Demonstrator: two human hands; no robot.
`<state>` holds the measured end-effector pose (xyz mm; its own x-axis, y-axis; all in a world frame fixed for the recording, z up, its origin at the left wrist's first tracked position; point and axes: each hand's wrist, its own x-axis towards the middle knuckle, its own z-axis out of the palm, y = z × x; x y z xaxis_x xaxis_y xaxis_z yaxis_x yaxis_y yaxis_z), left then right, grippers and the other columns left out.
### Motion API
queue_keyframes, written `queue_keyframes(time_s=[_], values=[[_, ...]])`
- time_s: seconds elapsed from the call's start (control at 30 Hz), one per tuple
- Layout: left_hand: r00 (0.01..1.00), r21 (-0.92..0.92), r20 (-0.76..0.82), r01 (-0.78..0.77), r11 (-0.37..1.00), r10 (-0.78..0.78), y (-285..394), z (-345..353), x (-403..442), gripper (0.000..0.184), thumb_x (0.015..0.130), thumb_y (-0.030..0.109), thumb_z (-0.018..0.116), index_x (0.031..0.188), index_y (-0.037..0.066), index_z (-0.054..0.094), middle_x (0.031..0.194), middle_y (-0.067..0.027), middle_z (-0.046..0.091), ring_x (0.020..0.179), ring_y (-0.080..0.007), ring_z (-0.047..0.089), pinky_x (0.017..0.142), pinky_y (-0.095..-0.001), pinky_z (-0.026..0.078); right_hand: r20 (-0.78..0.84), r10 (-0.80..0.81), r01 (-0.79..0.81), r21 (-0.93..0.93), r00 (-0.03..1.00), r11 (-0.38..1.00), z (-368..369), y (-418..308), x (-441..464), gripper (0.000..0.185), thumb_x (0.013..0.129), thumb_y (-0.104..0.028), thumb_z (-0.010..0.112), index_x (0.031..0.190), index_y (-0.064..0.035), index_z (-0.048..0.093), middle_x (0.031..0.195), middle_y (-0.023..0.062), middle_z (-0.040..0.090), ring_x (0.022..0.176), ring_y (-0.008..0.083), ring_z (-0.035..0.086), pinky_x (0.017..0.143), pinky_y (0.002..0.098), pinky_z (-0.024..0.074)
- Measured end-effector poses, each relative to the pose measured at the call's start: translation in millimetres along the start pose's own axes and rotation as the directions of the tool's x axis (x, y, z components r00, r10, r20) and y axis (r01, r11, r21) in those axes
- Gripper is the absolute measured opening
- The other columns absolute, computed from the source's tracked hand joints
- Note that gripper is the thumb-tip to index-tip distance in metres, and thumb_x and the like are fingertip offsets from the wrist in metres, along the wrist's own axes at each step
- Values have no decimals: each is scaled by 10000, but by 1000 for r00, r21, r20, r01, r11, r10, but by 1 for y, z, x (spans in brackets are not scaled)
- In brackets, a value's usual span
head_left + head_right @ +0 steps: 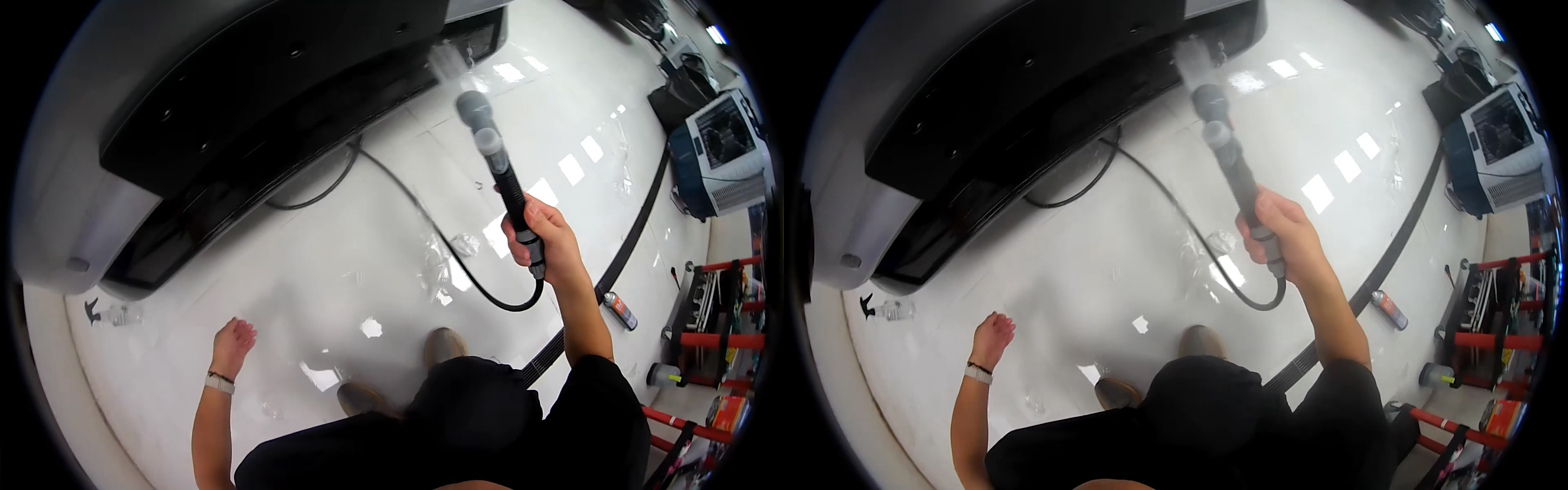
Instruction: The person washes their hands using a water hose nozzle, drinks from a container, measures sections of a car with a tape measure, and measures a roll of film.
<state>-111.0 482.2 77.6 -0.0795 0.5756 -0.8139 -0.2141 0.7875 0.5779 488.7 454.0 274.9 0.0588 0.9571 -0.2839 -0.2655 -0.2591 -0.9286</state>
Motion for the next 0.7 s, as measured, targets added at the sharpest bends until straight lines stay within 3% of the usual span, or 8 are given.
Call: queue_keyframes(time_s=[0.07, 0.13, 0.33, 0.4, 0.57, 0.6, 0.63, 0.7], values=[[1000, 20, -4, -3, 1000, 3, 1, 6, -3, 255, 994, 311, 518, 989, 63, 575, 933, -71, 639, 873, -217, 633, 766, -329, 498, 104, -19, 24, -46, 994, 999, -9, -11, 3, 546, 971, -487, 552, 1258, -23, 557, 758, 29, 572, 503, 82, 466, 448, 223, 349], [1000, 36, -22, -6, 999, 7, 6, 10, -9, 253, 993, 313, 519, 985, 66, 575, 933, -69, 639, 875, -218, 632, 766, -330, 497, 27, -136, 138, -69, 990, 988, -22, -12, 18, 583, 984, -493, 524, 1335, -27, 516, 747, 23, 557, 497, 85, 466, 446, 222, 340], [1000, 38, -24, 1, 999, 0, 2, 5, -7, 227, 990, 313, 531, 961, 89, 559, 928, -56, 627, 872, -205, 623, 764, -323, 497, -134, -338, 364, 307, 931, 879, -78, -31, 66, 560, 1047, -436, 407, 1438, -35, 394, 835, 16, 515, 563, 58, 385, 479, 197, 312], [999, 68, -45, 12, 998, -9, 2, 7, -12, 238, 991, 320, 529, 963, 86, 560, 926, -55, 626, 868, -210, 623, 764, -327, 496, -54, -398, 373, 488, 916, 789, -113, -31, 84, 552, 1057, -417, 385, 1447, -26, 375, 866, 39, 507, 591, 67, 389, 480, 195, 322], [999, 50, -54, 5, 999, -2, -7, -7, -2, 264, 990, 326, 513, 961, 72, 576, 912, -67, 636, 852, -214, 624, 748, -337, 487, -20, -272, 192, 757, 962, 624, -163, -20, 102, 541, 1040, -368, 464, 1414, 14, 389, 802, 41, 461, 564, 70, 403, 475, 182, 384], [999, 29, -48, 0, 1000, 2, -7, -8, 1, 267, 989, 330, 516, 959, 72, 578, 908, -68, 637, 850, -216, 625, 745, -341, 489, 18, -189, 109, 764, 982, 636, -170, -12, 101, 503, 1033, -398, 471, 1322, 13, 460, 737, 26, 469, 528, 64, 395, 448, 182, 372], [999, 18, -42, -31, 999, 32, -7, -7, 4, 267, 989, 330, 516, 959, 72, 578, 908, -68, 637, 850, -216, 625, 745, -341, 489, 64, -169, 77, 700, 984, 710, -182, 6, 102, 526, 1042, -431, 420, 1412, -57, 427, 783, 10, 481, 527, 57, 419, 427, 180, 372], [1000, 11, -4, 0, 1000, 0, -10, -10, 7, 281, 990, 332, 513, 969, 61, 585, 908, -79, 642, 852, -231, 627, 764, -356, 498, 65, -11, -25, 529, 998, 848, -158, 34, 80, 542, 1017, -471, 461, 1384, -72, 481, 793, 25, 556, 497, 57, 438, 423, 189, 374]])
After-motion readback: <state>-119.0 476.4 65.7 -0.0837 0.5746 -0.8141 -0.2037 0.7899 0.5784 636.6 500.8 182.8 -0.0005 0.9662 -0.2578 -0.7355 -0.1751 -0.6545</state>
